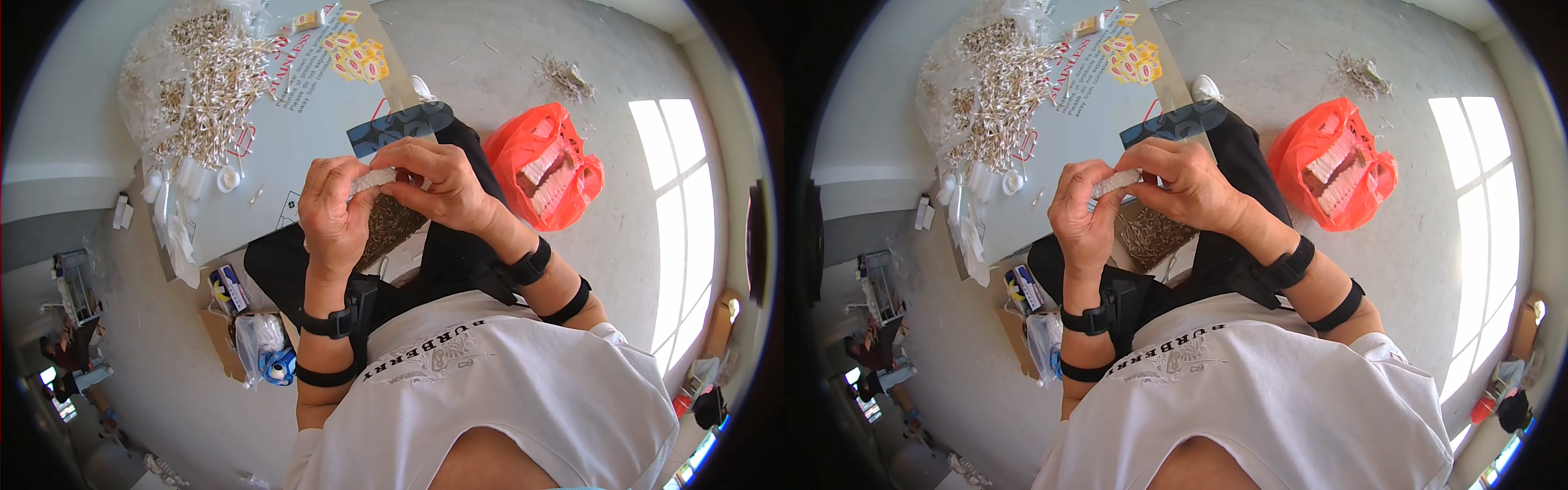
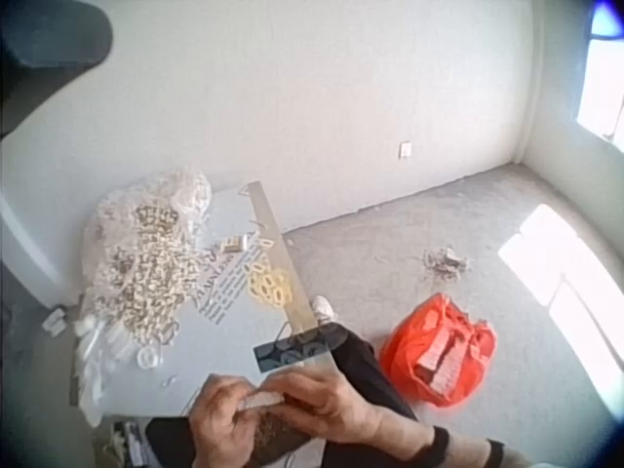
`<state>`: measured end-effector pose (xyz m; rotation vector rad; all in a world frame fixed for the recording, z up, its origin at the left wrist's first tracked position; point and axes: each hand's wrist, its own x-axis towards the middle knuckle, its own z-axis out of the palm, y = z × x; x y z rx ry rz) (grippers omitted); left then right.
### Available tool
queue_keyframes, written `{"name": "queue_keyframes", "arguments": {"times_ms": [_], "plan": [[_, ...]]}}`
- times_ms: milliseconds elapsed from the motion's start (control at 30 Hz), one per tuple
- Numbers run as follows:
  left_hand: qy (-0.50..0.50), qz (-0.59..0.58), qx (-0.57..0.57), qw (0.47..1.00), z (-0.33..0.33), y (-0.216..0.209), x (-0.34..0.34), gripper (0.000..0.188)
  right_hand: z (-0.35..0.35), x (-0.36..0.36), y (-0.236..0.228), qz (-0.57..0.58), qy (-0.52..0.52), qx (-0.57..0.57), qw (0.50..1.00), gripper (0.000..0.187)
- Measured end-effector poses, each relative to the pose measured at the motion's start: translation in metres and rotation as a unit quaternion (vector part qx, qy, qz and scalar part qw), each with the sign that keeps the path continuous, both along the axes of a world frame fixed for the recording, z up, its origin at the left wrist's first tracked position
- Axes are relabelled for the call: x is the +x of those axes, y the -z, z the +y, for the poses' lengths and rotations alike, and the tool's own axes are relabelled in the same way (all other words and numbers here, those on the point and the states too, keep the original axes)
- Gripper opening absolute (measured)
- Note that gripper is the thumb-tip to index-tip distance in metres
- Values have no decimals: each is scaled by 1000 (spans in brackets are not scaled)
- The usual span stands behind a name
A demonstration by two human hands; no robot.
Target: Placing bundles of cotton swabs into individual plastic bags and sealing them.
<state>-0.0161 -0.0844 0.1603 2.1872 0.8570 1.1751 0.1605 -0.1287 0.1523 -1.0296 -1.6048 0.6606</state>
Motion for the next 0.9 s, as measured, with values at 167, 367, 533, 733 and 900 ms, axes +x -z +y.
{"name": "queue_keyframes", "arguments": {"times_ms": [167,367,533,733,900], "plan": [[-2,21,23,1000,-1,0,-1,27,3,2,1,-29,-12,-11,999,28],[7,25,-43,999,0,-6,-2,28,4,2,6,-84,25,17,996,27],[11,46,32,998,4,0,0,26,6,0,4,-132,40,60,989,28],[29,40,17,999,4,0,2,24,9,-1,9,-131,32,82,987,24],[33,42,4,999,5,-3,0,24,6,4,12,-93,27,50,994,26]]}}
